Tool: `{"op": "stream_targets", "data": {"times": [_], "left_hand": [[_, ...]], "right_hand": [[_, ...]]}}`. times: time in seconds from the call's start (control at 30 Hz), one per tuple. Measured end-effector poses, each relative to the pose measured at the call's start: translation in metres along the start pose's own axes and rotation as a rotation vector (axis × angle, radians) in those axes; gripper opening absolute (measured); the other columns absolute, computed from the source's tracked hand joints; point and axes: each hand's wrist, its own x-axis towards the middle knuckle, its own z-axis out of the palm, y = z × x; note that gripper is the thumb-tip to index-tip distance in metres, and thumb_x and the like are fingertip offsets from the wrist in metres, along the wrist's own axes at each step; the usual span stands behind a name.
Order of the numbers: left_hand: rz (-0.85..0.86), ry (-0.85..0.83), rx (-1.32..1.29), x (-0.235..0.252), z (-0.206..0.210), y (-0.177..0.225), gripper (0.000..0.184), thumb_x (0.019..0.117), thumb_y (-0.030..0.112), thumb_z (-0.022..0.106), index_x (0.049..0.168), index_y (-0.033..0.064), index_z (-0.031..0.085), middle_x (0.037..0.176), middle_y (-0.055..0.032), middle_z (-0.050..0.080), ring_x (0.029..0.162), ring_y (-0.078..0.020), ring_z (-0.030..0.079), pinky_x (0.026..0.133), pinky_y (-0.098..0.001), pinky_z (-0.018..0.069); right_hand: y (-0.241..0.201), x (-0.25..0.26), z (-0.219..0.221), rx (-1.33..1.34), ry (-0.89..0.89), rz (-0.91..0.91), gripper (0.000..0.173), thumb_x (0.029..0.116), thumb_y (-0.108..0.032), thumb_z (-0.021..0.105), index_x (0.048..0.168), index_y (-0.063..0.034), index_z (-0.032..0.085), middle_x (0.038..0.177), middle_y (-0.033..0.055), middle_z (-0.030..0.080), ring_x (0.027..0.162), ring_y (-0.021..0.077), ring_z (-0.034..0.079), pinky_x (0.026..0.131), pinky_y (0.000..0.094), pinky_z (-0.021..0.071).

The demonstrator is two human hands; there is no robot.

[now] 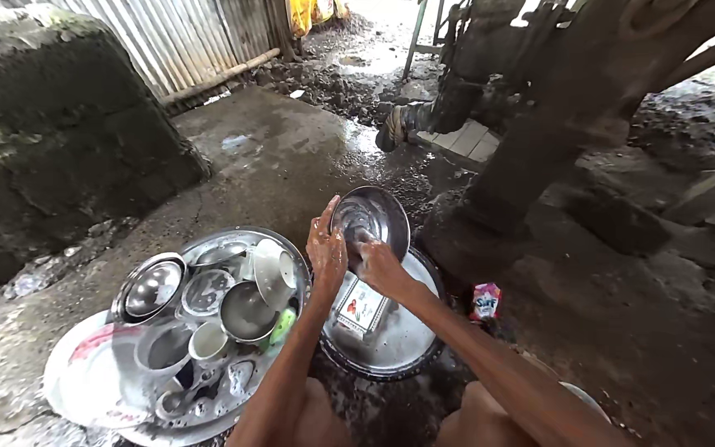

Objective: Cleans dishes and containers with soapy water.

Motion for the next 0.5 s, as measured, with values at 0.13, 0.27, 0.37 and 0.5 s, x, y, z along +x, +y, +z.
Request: {"op": "stream_targets", "data": {"times": [0.13,0.27,0.37,0.5], "left_hand": [[-0.021,-0.03,0.07,-0.004,0.001,0.006,0.04,0.108,0.015,0.045,0.147,0.0147,0.056,0.125,-0.0228,0.065,0.115,-0.0378,0.062,0.1,-0.0555,0.0458],[-0.005,0.037,0.066,0.003,-0.008,0.004,0.04,0.1075,0.016,0.047,0.146,0.0155,0.057,0.125,-0.0226,0.065,0.115,-0.038,0.061,0.099,-0.0559,0.0454],[-0.032,0.033,0.092,0.008,-0.012,0.003,0.044,0.1065,0.009,0.045,0.15,0.0119,0.051,0.128,-0.0278,0.062,0.12,-0.0431,0.059,0.104,-0.0575,0.0431],[-0.179,-0.175,0.2,0.007,-0.014,0.012,0.052,0.1054,0.005,0.042,0.156,0.0147,0.041,0.135,-0.0295,0.057,0.127,-0.0452,0.055,0.106,-0.0586,0.0424]], "right_hand": [[0.022,0.03,-0.001,-0.127,0.198,-0.015,0.022,0.0951,-0.006,0.065,0.112,0.0059,0.072,0.117,0.0281,0.067,0.111,0.0451,0.064,0.098,0.0569,0.0504],[0.038,0.036,-0.009,-0.215,0.21,0.175,0.026,0.0959,-0.01,0.065,0.116,0.0068,0.068,0.116,0.0304,0.064,0.111,0.0468,0.063,0.094,0.0582,0.0521],[0.033,0.022,-0.008,-0.241,0.321,0.173,0.031,0.094,-0.011,0.067,0.119,0.0072,0.068,0.122,0.0319,0.064,0.117,0.0478,0.062,0.097,0.0578,0.051],[0.04,0.022,-0.016,-0.261,0.539,0.145,0.047,0.0971,-0.011,0.064,0.139,0.0083,0.055,0.138,0.0323,0.055,0.126,0.0481,0.057,0.103,0.0561,0.0492]]}}
